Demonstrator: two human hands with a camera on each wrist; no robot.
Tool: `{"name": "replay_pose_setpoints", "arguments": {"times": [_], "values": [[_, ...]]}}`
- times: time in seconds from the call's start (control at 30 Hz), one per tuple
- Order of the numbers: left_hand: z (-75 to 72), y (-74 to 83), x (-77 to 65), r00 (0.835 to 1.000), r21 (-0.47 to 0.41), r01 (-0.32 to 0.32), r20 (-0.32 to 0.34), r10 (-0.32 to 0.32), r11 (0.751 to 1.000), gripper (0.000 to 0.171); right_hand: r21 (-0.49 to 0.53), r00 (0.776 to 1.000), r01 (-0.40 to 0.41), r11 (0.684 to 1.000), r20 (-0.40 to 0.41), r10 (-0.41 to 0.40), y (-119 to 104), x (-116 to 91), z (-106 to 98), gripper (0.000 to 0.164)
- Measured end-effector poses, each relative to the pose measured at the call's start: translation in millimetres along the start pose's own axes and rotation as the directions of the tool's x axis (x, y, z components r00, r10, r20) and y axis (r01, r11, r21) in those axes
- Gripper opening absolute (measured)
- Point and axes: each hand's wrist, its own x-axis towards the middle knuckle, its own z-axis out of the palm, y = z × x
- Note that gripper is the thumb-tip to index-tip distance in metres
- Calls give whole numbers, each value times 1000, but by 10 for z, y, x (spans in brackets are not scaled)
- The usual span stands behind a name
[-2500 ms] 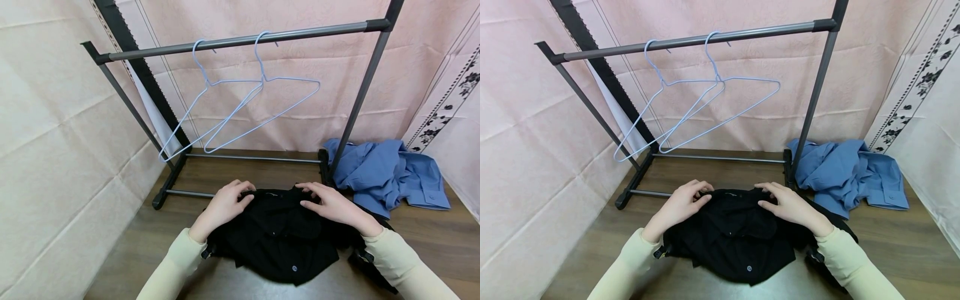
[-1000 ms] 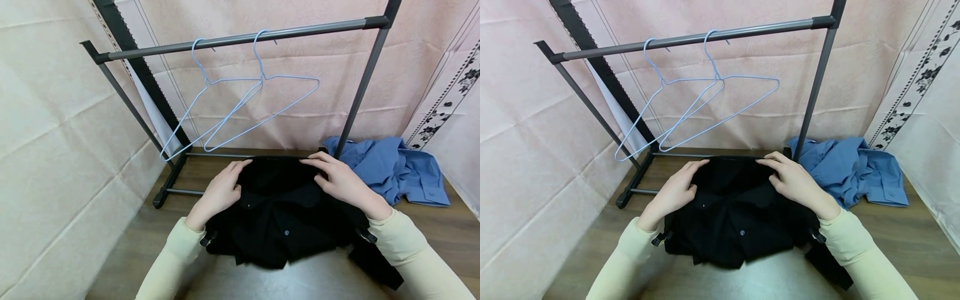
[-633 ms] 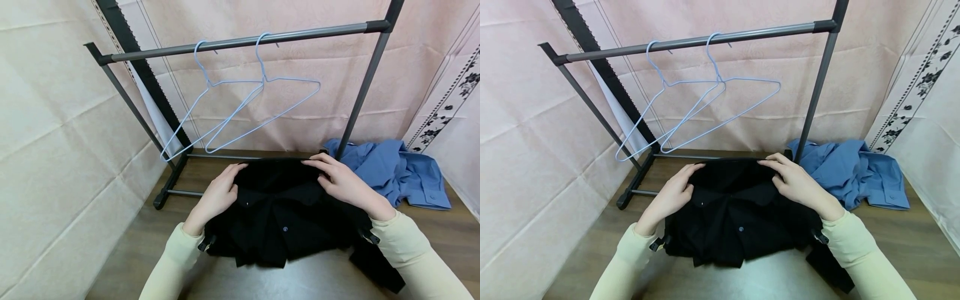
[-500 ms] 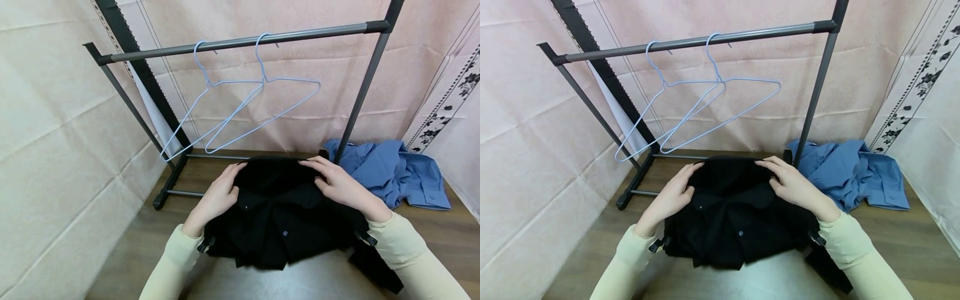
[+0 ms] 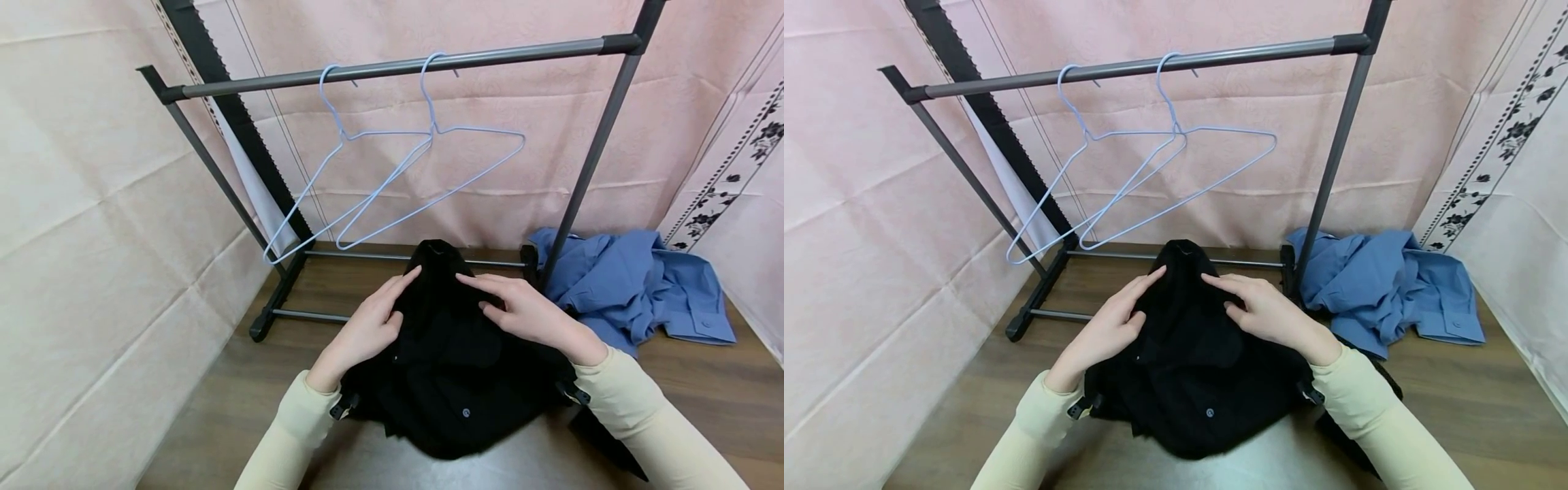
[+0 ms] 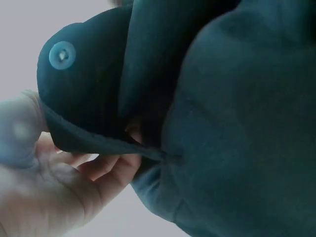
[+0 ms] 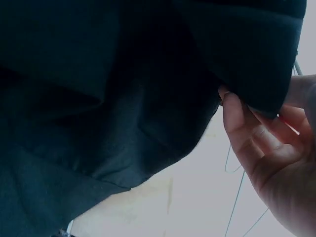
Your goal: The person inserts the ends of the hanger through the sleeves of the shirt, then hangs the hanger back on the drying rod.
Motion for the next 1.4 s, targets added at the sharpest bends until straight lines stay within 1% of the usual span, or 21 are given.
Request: {"name": "replay_pose_setpoints", "arguments": {"times": [0.17, 0.3, 0.43, 0.53, 0.7, 0.87, 1.03, 1.2, 1.27, 1.4], "values": [[53, -10, 11, 999, -28, -31, 30, 32, 999, 79, 31, 999, 32, 999, 40, -33, -67, 32, 44, 60], [43, -16, -9, 1000, -45, -20, 9, 20, 999, 80, 36, 997, 40, 999, 60, -42, -72, 20, 39, 57], [-3, -27, -45, 999, -75, 12, -43, -15, 997, 80, 22, 1000, 4, 1000, 25, -5, -31, -24, 4, 54], [-29, -33, -62, 997, -83, 25, -66, -30, 996, 79, 44, 999, -34, 998, -4, 34, -19, -57, -35, 54], [-36, -41, -57, 997, -84, -1, -76, -5, 996, 79, 83, 995, -76, 994, -60, 82, -31, -74, -92, 50], [-16, -63, -45, 996, -93, -26, -86, 18, 995, 80, 114, 984, -118, 987, -120, 131, 13, -28, -193, 50], [-2, -89, -53, 994, -89, -42, -107, 32, 995, 81, 118, 966, -133, 984, -207, 155, -3, 156, -341, 44], [3, -104, -66, 993, -89, -40, -114, 30, 995, 80, 150, 925, -194, 969, -301, 232, -63, 441, -502, 38], [7, -109, -64, 993, -90, -41, -113, 31, 995, 81, 170, 909, -214, 962, -326, 260, -87, 563, -563, 38], [20, -108, -53, 993, -95, -47, -109, 36, 994, 82, 186, 892, -215, 959, -362, 270, -117, 815, -658, 39]]}}
